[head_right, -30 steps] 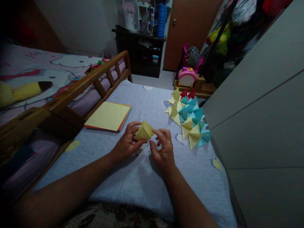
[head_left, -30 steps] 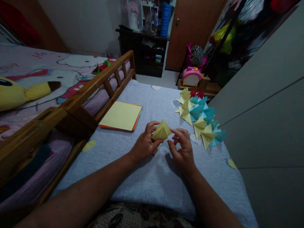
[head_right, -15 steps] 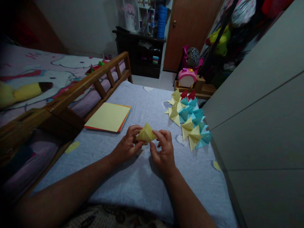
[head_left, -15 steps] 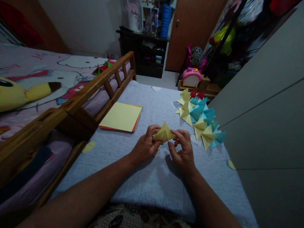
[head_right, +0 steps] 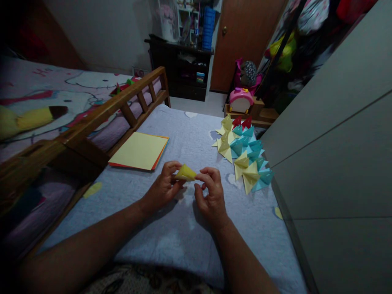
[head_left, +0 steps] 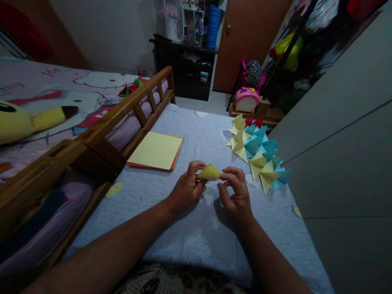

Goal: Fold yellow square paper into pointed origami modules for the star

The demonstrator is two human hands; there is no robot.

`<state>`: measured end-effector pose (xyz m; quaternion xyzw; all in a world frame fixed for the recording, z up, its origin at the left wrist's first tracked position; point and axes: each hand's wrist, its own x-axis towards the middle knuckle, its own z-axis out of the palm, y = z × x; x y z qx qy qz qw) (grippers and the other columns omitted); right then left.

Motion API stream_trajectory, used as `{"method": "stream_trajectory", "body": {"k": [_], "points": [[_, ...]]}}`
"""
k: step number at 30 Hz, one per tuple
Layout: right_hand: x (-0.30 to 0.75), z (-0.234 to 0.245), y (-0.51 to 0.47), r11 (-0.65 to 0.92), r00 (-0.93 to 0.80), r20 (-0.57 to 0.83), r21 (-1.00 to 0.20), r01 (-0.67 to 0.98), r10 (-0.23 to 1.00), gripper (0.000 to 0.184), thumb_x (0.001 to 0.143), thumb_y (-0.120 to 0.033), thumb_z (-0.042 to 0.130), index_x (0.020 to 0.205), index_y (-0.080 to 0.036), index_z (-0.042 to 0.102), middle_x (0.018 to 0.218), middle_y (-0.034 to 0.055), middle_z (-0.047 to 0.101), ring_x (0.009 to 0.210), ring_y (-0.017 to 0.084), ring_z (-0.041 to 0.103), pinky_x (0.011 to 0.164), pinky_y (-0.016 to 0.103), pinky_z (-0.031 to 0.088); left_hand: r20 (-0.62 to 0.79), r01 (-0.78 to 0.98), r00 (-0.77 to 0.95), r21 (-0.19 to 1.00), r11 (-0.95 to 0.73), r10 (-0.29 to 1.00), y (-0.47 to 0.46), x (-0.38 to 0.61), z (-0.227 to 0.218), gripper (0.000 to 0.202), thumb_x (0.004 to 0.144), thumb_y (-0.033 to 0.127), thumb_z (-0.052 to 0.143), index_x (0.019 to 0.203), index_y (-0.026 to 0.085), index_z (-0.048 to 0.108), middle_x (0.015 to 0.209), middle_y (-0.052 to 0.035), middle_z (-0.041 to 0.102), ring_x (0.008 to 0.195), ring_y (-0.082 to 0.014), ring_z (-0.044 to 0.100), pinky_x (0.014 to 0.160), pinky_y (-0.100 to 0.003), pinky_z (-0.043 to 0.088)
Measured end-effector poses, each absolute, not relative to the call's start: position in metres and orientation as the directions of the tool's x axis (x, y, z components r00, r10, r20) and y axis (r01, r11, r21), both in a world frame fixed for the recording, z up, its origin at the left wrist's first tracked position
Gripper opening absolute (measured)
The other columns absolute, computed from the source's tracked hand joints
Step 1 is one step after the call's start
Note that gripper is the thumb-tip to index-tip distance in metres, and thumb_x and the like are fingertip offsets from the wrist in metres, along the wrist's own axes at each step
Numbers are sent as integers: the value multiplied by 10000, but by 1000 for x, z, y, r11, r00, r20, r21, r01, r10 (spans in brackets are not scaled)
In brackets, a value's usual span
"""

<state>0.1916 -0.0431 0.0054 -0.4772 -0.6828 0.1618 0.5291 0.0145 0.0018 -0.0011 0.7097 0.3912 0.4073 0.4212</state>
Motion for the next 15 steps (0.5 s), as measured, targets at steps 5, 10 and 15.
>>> {"method": "stream_trajectory", "body": {"k": [5,10,15], "points": [[191,4,-42,496,7,563,-733,465,826,306,873,-65,528,1075,-279,609,1119,53,529,1019,192,573,717,293,515,282,124,365,930,-347,887,-1,14,-4,384,917,160,524,1224,295,338,1339,-73,490,1019,-164,646,820,-307,550],[190,4,-40,491,12,559,-737,465,829,251,892,-59,506,1011,-259,601,1043,44,543,939,182,575,728,306,497,282,134,412,922,-363,867,-2,13,2,267,925,129,477,1149,263,419,1308,-77,508,1108,-193,610,852,-330,560],[191,7,-40,485,11,550,-745,458,835,226,895,-62,504,969,-250,603,1032,39,539,947,178,569,763,307,497,373,175,496,842,-510,784,3,11,8,317,883,70,488,1145,241,533,1142,-63,592,1080,-200,591,961,-395,514]]}}
